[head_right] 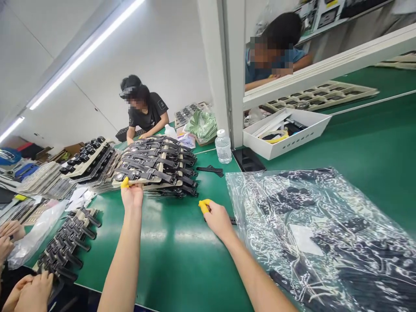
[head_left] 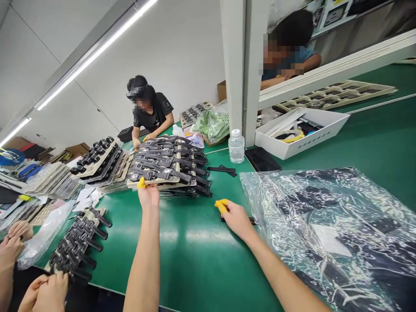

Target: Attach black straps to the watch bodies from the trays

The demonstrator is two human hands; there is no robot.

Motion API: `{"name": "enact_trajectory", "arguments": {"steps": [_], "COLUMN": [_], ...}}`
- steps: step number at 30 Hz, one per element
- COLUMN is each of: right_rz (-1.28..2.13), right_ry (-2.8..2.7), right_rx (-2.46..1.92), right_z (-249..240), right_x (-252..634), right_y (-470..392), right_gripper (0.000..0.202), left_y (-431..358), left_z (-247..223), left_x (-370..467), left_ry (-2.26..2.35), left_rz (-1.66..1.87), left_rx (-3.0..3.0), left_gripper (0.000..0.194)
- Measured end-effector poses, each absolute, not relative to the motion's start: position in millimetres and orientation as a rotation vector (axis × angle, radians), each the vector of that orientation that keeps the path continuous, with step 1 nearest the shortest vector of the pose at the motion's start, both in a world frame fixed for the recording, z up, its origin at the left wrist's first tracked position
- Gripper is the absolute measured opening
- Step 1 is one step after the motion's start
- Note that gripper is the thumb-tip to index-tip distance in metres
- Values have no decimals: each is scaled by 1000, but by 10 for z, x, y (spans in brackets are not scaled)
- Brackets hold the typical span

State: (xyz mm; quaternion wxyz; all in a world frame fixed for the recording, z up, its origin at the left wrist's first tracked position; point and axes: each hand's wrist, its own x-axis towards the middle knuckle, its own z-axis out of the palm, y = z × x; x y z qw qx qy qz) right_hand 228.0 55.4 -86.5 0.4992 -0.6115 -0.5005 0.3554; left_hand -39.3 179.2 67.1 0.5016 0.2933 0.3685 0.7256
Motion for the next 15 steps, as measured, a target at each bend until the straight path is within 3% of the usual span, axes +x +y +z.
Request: {"name": "enact_trajectory", "arguments": {"steps": [6, 15], "right_rz": [882, 907], "right_ry": [-1201, -1195], "right_rx": [-1436, -1454], "right_z": [-809, -823], "right_x": [2283, 2279], "right_y": [531, 548], "right_gripper": [23, 28], "left_y": [2156, 1909], "left_z": [494, 239], "left_x": [-137, -234], "left_ry": [933, 1113], "left_rz": [1787, 1601], "left_rx": [674, 638], "left_gripper": [9, 12]}}
